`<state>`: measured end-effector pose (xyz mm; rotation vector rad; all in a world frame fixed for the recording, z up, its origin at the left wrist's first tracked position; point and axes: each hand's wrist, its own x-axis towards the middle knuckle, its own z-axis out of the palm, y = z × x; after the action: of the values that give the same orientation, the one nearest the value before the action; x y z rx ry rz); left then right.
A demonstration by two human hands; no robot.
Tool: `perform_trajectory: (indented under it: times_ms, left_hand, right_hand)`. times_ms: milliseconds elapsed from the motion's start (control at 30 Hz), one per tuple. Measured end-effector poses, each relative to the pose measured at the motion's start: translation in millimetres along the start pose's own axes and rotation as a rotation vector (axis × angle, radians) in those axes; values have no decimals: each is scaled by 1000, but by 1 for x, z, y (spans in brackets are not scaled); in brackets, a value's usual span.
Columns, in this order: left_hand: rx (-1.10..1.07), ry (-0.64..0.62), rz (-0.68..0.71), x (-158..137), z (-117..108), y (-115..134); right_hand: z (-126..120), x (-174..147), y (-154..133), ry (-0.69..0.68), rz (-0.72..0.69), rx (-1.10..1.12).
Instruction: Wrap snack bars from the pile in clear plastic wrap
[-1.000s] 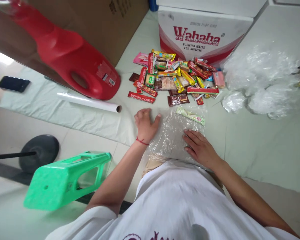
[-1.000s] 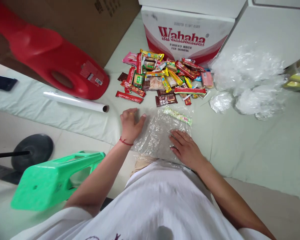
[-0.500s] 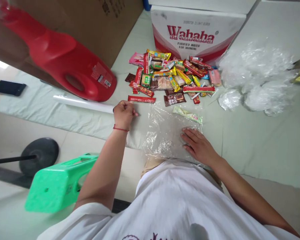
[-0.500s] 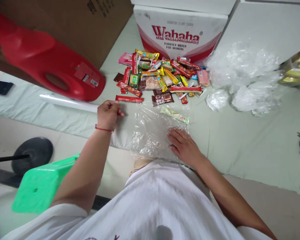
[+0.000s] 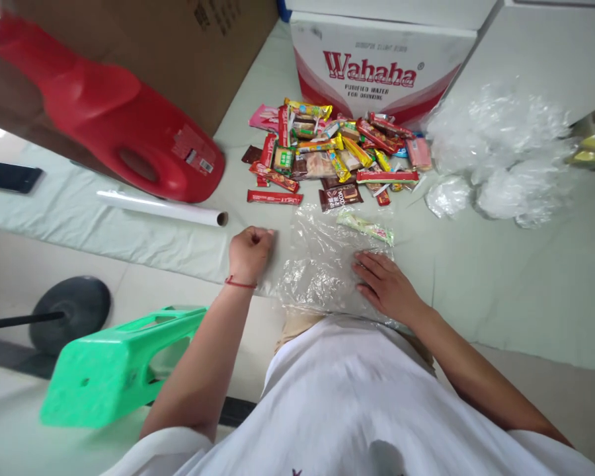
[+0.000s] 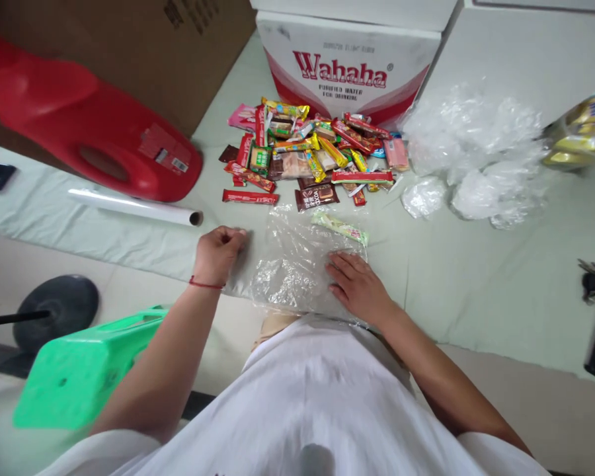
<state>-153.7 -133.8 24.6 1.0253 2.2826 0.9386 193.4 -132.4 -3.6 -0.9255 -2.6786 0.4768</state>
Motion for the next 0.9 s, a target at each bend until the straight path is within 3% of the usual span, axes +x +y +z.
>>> perform_trajectory:
  times_ms: [67,133,200,300,400,533,733,900]
  left_hand:
    - [114,152,105,-8,-5,3]
    - [179,210,293,-21,1,12]
    - [212,84,504,-34,15,22]
    - [332,-128,677,-43,38,27]
    - [461,-199,658,-40,47,18]
    - [522,-234,661,-39,44,1]
    - [544,-237,655,-43,44,-1]
    - [593,-235,659,-43,43,1]
  right_hand:
    - [1,4,-3,13,1,3]
    - [-1,6,-5,50,-18,29]
    - [-7,5,-3,148,-6,77]
    - [-22,-2,14,372,182,72]
    - [-34,-6,43,408,354,-22]
    - [-36,12,69,234,312,-9]
    - [-37,52,73,119,315,-26]
    - [-56,24,95,139,410,-80]
